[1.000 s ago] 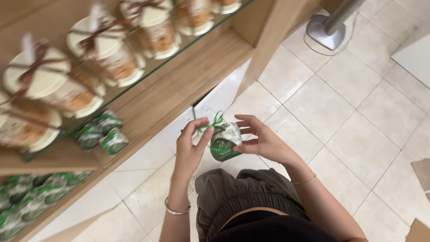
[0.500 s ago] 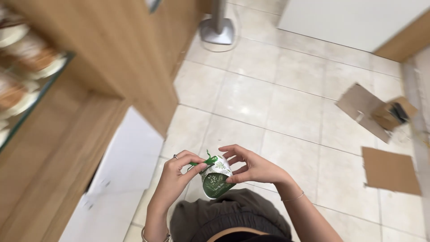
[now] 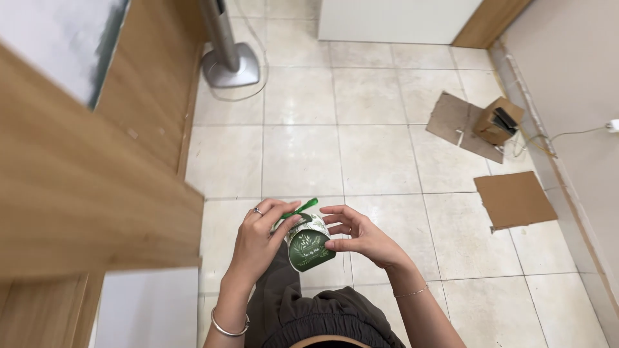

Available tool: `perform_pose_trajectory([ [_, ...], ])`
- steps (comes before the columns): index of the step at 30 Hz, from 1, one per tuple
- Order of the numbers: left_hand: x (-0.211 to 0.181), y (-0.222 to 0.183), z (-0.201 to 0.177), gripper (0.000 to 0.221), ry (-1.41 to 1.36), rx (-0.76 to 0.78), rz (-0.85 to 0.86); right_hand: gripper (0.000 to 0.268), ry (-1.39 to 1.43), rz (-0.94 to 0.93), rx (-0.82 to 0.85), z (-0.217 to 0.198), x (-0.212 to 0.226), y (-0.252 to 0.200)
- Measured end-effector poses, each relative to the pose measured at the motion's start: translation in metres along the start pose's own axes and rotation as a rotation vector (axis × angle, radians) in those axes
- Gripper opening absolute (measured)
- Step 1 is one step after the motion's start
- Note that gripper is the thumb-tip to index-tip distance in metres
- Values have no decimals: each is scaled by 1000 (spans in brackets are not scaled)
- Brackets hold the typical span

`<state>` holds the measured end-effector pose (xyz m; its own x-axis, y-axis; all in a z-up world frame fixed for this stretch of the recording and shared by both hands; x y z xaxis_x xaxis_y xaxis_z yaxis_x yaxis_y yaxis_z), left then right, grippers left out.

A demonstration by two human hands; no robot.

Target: Checking and arranging small packaged items on a shelf.

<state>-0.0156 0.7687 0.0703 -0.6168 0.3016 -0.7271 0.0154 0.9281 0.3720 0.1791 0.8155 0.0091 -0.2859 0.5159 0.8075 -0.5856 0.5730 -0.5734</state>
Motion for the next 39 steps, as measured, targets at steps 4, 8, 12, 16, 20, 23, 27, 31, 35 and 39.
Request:
perform_pose_trajectory([
  [4,48,85,-14,46,-120,-14,56,73,45,-16,-126,-30,53,60],
  [8,99,164,-28,64,-181,61,51,68,29,-46,-298,-54,118,120],
  [12,151,229,-28,77,-284,120,-39,63,37,-62,-377,-77,166,173],
  [16,198,275,-3,91,-408,117,-131,59,91,-52,-398,-106,196,212],
  [20,237,328,41,110,-645,234,-274,53,169,-19,-387,-154,223,257],
  [23,252,389,61,110,-762,259,-308,52,184,-13,-346,-198,257,304],
  [27,279,482,78,104,-762,201,-357,50,211,-43,-235,-264,308,373],
  [31,304,579,100,102,-737,127,-422,49,172,-46,-181,-336,376,431],
  [35,328,666,122,97,-808,-12,-320,48,161,-82,-178,-397,440,483],
  [39,366,727,139,83,-820,-134,-359,47,240,-107,-173,-443,477,535],
])
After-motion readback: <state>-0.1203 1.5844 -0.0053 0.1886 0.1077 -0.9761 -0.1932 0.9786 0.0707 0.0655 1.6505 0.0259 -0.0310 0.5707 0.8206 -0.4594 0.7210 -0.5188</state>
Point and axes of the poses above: each hand's wrist, its own y-axis towards the middle knuckle, its own z-axis out of the palm, x = y × z, the point moved 7 cm from there along y, towards the middle knuckle, and after that the axes turned 13 degrees about z, right-handed, at the moved point
